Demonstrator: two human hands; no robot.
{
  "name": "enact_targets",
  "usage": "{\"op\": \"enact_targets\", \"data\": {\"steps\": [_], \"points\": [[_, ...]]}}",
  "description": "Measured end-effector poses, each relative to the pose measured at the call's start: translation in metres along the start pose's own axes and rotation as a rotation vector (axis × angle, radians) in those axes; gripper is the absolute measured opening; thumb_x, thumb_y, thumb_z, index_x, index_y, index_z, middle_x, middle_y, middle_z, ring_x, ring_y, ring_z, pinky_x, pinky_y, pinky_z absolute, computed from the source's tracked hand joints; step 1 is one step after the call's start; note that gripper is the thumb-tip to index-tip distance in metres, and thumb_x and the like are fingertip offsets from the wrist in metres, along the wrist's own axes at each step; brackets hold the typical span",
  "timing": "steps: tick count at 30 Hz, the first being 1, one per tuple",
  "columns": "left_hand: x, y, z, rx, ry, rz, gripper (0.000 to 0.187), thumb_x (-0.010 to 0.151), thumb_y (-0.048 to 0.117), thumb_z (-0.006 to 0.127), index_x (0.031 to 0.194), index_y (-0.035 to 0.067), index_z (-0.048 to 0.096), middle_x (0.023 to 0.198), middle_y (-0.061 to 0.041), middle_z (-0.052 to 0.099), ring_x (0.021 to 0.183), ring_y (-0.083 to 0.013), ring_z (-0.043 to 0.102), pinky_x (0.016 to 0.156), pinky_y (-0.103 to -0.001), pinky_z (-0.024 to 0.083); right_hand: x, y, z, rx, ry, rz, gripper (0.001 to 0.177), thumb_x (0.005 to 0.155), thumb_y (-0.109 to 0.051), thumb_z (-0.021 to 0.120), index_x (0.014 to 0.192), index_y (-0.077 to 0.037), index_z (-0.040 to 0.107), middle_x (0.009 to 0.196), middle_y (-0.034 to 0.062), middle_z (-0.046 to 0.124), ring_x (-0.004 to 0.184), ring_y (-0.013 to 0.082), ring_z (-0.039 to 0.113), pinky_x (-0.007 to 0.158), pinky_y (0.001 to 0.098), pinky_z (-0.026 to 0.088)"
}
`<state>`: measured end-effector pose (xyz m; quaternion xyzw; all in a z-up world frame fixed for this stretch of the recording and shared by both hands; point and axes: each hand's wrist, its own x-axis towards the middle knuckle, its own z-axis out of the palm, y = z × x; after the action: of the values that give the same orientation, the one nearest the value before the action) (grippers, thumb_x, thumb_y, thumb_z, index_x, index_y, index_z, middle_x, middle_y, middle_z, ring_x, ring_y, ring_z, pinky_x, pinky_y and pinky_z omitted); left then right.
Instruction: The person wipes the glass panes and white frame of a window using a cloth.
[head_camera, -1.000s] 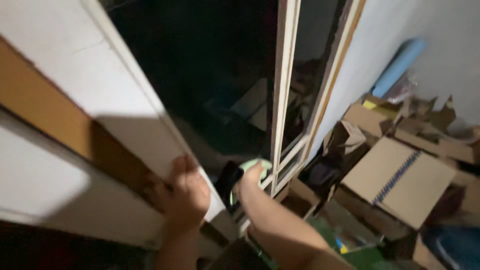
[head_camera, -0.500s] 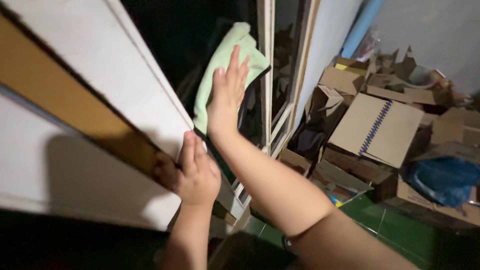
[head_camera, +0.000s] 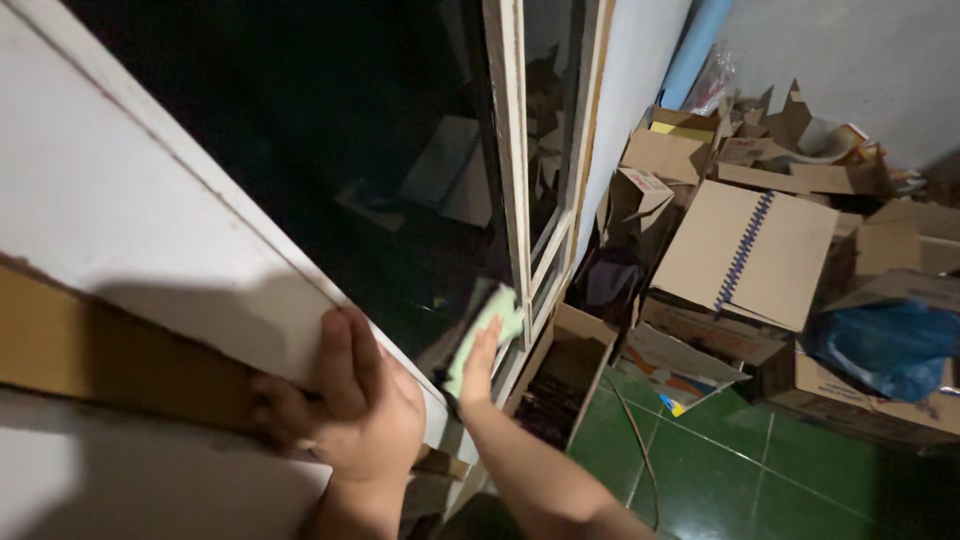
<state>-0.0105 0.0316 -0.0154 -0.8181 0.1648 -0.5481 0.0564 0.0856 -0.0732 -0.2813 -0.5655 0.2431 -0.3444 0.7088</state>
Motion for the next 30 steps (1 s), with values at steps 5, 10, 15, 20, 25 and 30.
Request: {"op": "enact_targets", "data": {"steps": [5,10,15,20,25,30], "points": [[-0.004,-0.002,0.004,0.100,-0.076,0.031,0.051,0.104,0.027,0.065,0.150,0.006,0.073,0.170,-0.003,0.044,0.153,-0.0590,0.010,0.128,-0.061,0.003,-0.002,-0.005,0.000,0.130,0.049,0.386,0.071,0.101,-0.050,0.031,0.165,-0.025,0.015,0.172,0.0051,0.001,0.158,0.0235,0.006,0.123,0.0365,0.011],[-0.004,-0.007,-0.003,0.035,-0.090,0.051,0.049,0.103,0.029,0.065,0.146,0.006,0.072,0.170,-0.005,0.044,0.151,-0.0592,0.008,0.127,-0.060,-0.002,0.012,-0.103,0.023,0.005,0.028,-0.020,0.064,0.109,-0.046,0.030,0.163,-0.013,0.021,0.173,0.0144,0.014,0.161,0.0294,0.009,0.128,0.0406,0.006],[-0.010,-0.006,0.004,-0.081,-0.134,0.016,0.054,0.104,0.029,0.063,0.150,0.001,0.072,0.171,-0.010,0.044,0.150,-0.0625,0.005,0.124,-0.064,-0.004,0.012,-0.240,0.036,-0.207,-0.140,-0.725,0.064,0.111,-0.033,0.042,0.166,-0.005,0.025,0.176,0.0257,0.013,0.166,0.0468,0.011,0.134,0.0546,0.008],[-0.006,-0.008,0.000,0.050,-0.143,0.062,0.046,0.102,0.025,0.068,0.143,0.004,0.068,0.165,-0.010,0.046,0.148,-0.0602,0.016,0.126,-0.068,0.009,0.048,-0.282,0.023,-0.188,-0.174,-0.880,0.080,0.103,-0.047,0.048,0.167,-0.007,0.021,0.176,0.0215,0.018,0.166,0.0444,0.016,0.137,0.0540,0.011],[0.011,-0.002,-0.019,-0.072,-0.085,0.037,0.049,0.093,0.019,0.072,0.136,-0.001,0.061,0.155,-0.012,0.043,0.136,-0.0613,0.038,0.113,-0.073,0.036,0.087,-0.200,0.007,-0.178,-0.170,-0.857,0.074,0.109,-0.052,0.042,0.167,-0.009,0.026,0.175,0.0211,0.016,0.165,0.0424,0.016,0.136,0.0501,0.011],[0.026,0.002,-0.031,-0.059,-0.147,0.050,0.047,0.090,0.011,0.073,0.131,-0.004,0.055,0.143,-0.020,0.045,0.133,-0.0581,0.047,0.113,-0.076,0.042,0.072,-0.085,-0.016,-0.124,-0.160,-0.617,0.077,0.107,-0.052,0.034,0.163,-0.002,0.025,0.171,0.0221,0.024,0.162,0.0401,0.018,0.132,0.0471,0.013]]}}
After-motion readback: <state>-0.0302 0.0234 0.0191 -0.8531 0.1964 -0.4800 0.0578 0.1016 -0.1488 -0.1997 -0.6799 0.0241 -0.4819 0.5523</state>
